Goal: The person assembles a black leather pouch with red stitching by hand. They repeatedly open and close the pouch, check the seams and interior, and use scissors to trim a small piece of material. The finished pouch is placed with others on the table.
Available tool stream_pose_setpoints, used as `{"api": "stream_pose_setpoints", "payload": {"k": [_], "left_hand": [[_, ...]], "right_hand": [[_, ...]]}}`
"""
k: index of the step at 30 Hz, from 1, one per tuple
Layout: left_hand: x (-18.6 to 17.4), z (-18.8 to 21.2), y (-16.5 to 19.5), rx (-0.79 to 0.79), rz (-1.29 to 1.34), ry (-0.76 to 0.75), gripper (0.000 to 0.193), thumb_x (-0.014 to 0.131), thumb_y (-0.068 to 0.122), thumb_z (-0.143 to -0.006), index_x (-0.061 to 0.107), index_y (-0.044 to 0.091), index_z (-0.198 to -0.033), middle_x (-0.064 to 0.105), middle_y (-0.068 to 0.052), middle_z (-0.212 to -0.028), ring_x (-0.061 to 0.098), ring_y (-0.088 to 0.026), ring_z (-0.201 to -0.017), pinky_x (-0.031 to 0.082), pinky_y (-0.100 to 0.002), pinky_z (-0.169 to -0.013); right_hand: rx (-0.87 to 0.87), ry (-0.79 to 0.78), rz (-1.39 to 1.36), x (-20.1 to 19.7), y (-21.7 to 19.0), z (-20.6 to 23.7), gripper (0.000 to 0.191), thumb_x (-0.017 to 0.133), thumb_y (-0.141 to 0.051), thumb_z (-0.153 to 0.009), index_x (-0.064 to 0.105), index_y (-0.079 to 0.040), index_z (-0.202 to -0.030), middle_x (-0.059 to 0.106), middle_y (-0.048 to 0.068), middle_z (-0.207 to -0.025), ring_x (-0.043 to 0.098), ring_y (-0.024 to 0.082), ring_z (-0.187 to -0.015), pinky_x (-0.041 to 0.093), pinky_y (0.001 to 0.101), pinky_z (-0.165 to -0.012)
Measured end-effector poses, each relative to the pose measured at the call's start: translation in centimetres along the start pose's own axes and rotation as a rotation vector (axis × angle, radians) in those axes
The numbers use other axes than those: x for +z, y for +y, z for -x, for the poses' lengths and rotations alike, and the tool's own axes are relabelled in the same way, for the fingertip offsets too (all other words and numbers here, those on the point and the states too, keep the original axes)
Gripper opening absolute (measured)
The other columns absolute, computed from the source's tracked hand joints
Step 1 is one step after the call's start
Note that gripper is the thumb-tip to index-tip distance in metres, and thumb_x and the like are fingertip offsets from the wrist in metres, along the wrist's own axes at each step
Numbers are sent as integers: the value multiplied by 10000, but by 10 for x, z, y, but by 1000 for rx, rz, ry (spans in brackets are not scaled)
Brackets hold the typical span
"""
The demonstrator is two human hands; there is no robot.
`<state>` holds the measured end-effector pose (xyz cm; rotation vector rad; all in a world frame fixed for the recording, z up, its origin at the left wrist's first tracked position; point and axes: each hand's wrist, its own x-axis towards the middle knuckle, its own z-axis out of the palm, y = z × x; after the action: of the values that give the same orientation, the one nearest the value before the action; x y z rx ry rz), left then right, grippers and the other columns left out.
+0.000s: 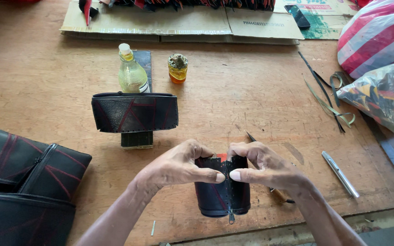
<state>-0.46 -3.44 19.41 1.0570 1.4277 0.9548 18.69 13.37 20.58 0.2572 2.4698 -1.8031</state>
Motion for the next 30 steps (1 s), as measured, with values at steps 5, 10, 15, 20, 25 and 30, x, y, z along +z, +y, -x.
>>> {"api": "stream_pose_setpoints", "payload": {"k": [5, 10, 15, 20, 25, 30], "left_hand": [[1, 0, -3, 30, 45, -8, 397, 822, 314, -674, 817, -6, -908, 765, -82, -762, 683, -144, -733, 533, -304, -735], [3, -1, -11, 29, 62, -12, 385, 827, 316, -688, 814, 5, -914, 740, -50, -725, 646, -132, -686, 510, -314, -673], [-5, 4, -11, 89, 48, -72, 475, 874, 390, -790, 781, -57, -920, 686, -70, -755, 601, -143, -739, 475, -327, -692], [-4, 12, -9, 25, 70, -30, 495, 877, 388, -695, 809, 22, -1022, 795, -26, -842, 712, -107, -816, 565, -279, -802], [2, 13, -7, 16, 86, 5, 526, 890, 389, -698, 810, 1, -1043, 785, -62, -840, 693, -110, -787, 555, -296, -753], [16, 9, 4, -87, 51, 116, 417, 840, 255, -645, 797, 44, -1003, 804, -30, -833, 751, -122, -751, 629, -308, -737]], "right_hand": [[-2, -5, 94, 1, -3, -3, 358, 724, -435, -832, 658, -83, -845, 552, -2, -735, 536, 145, -738, 435, 322, -666], [149, 21, 146, 8, -6, -5, 293, 708, -373, -837, 690, -82, -869, 606, 6, -741, 595, 123, -723, 509, 327, -627], [147, -69, 112, 1, -9, -9, 330, 637, -411, -931, 698, -88, -902, 617, 21, -729, 585, 132, -725, 516, 335, -670], [10, -63, 309, -4, -8, -10, 391, 576, -400, -1005, 632, -64, -813, 546, 56, -738, 550, 171, -768, 482, 358, -713], [5, 0, 373, 4, -5, -13, 400, 585, -389, -988, 626, -41, -795, 560, 85, -721, 557, 196, -753, 462, 379, -728], [91, -7, 421, 14, 2, -20, 376, 555, -409, -979, 669, -90, -817, 622, 62, -753, 593, 208, -775, 528, 391, -745]]}}
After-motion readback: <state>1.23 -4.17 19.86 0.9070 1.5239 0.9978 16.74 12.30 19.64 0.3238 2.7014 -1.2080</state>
